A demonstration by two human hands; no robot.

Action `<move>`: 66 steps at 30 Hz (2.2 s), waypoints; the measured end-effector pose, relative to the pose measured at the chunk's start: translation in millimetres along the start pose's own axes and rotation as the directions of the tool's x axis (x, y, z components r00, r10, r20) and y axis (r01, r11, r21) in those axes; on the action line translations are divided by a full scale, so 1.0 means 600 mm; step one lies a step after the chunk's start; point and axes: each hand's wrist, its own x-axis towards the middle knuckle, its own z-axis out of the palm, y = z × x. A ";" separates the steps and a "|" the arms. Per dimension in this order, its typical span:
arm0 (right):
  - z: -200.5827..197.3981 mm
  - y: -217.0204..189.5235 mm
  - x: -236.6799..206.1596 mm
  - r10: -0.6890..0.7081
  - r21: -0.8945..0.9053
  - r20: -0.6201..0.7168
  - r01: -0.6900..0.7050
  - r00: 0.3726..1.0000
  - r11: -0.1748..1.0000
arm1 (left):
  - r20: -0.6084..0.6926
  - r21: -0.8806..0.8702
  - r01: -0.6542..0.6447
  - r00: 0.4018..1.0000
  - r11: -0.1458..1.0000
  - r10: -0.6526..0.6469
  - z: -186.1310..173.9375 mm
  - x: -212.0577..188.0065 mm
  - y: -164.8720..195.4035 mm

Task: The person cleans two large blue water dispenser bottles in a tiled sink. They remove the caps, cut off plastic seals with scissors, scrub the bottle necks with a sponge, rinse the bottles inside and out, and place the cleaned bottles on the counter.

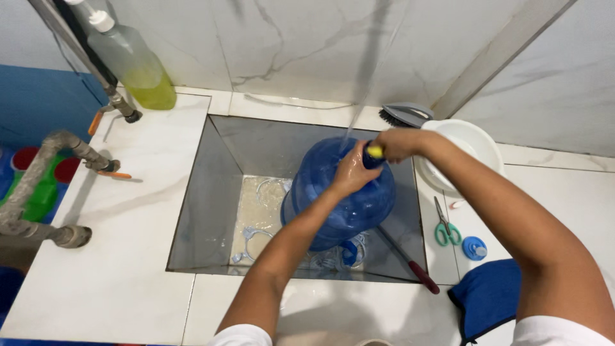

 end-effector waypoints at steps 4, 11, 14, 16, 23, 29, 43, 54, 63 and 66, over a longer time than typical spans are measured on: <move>0.012 0.004 -0.018 0.068 0.088 0.029 -0.071 0.997 0.994 | 0.450 -0.258 -0.067 0.875 0.964 0.181 -0.002 -0.003 -0.002; 0.036 0.017 -0.003 0.065 0.341 0.101 -0.095 0.993 0.935 | -0.060 0.007 -0.094 0.994 0.996 0.094 0.050 -0.033 0.024; 0.027 0.016 -0.001 0.089 0.166 0.146 -0.113 0.985 0.980 | 0.445 -0.240 -0.098 0.873 0.966 0.199 -0.015 0.011 0.002; 0.017 0.012 0.005 0.097 0.110 0.111 -0.109 0.989 0.988 | 0.556 -0.177 -0.106 0.810 0.978 0.189 -0.017 0.016 0.002; 0.018 -0.002 0.073 -0.051 0.222 0.161 0.014 0.986 0.975 | -0.080 -0.061 -0.014 0.997 0.998 0.010 0.000 -0.037 0.022; 0.007 -0.029 0.097 -0.079 -0.167 0.038 0.084 0.996 0.982 | 0.236 -0.134 -0.133 0.958 0.982 0.162 -0.088 0.003 0.005; -0.055 0.015 -0.102 0.015 0.450 -0.458 0.217 0.889 0.866 | 0.075 -0.189 -0.089 0.992 0.978 0.104 -0.096 0.024 -0.031; 0.082 0.216 -0.073 0.341 0.172 -0.592 -0.299 0.730 0.939 | -0.024 -0.076 0.064 0.998 0.995 -0.066 -0.087 0.028 -0.034; -0.086 -0.092 0.046 0.036 0.750 -0.385 0.289 0.922 0.595 | -0.103 -0.018 0.051 0.993 0.999 -0.052 -0.094 0.014 -0.038; -0.090 -0.076 0.044 0.027 0.536 -0.411 0.217 0.911 0.816 | -0.099 0.113 0.165 0.983 0.980 -0.155 -0.116 -0.002 -0.039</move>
